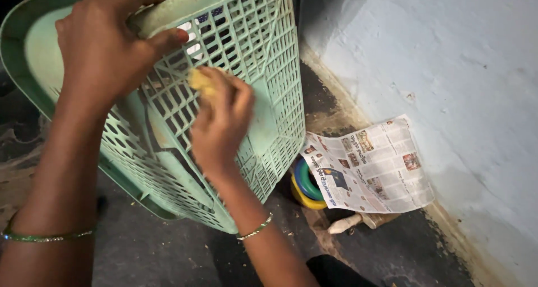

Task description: The person scrubs the inside and outside of a light green plastic basket with a yellow sponge, then places a newspaper inside the basket.

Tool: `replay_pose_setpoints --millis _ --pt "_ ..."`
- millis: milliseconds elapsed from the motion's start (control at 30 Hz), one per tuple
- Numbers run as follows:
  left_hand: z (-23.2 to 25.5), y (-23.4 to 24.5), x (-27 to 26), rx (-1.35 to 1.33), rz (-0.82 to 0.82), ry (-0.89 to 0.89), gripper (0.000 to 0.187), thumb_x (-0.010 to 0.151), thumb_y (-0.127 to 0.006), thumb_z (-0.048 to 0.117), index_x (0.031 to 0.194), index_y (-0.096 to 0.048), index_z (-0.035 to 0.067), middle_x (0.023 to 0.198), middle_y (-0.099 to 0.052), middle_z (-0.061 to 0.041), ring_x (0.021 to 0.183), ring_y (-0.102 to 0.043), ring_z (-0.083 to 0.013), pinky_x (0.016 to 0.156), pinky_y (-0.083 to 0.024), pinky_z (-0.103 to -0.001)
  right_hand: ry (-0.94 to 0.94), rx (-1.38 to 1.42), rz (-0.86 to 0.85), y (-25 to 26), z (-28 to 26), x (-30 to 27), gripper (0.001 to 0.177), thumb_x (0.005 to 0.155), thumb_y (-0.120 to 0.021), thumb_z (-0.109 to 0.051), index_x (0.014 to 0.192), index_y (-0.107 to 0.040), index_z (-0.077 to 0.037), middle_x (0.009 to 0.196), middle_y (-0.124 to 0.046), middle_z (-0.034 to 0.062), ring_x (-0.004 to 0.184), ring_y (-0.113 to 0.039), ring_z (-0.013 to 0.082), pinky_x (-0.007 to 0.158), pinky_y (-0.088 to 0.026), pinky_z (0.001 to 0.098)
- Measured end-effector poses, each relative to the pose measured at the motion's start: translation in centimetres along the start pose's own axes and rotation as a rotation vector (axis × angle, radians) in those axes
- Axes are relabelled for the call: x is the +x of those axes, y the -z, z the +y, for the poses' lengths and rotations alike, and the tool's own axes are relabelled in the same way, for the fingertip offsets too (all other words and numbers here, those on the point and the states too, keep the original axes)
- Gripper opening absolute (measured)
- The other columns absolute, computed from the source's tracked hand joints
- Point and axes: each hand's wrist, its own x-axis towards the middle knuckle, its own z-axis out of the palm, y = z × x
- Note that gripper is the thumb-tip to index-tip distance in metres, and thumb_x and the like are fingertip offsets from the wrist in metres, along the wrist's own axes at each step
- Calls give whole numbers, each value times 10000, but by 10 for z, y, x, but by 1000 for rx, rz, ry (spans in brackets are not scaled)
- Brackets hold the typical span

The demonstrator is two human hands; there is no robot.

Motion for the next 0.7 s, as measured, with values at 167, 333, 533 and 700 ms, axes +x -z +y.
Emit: replay_pose_setpoints --millis 167,333,533,700 --pt "-5 -2 -8 -6 43 -19 425 850 -889 271 1175 -772 24 1045 -760 -148 886 -732 -303 755 -525 -412 -336 -218 118 45 109 -36 393 926 -622 -35 1307 -643 -126 1220 -535 183 1146 -588 382 955 -506 462" --pt "-8 -5 -6 0 37 47 431 839 -916 287 1164 -781 39 978 -762 -155 831 -732 -307 762 -529 -437 -587 -194 176 64 150 -68 378 955 -628 -64 1332 -608 -87 1240 -517 208 1123 -575 370 959 -489 462" --pt "-7 -10 -12 59 72 20 402 824 -930 269 1080 -770 4 985 -769 -161 831 -728 -324 764 -516 -464 -227 188 44 21 21 -57 472 857 -556 86 1294 -628 -78 1276 -531 162 1206 -597 334 1036 -511 413" --pt "-12 -7 -11 -18 27 58 398 858 -922 226 1119 -759 -25 996 -762 -179 817 -740 -307 755 -539 -431 -202 70 -98 23 2 -82 416 966 -563 40 1352 -597 -111 1313 -462 169 1220 -545 341 1035 -528 408"
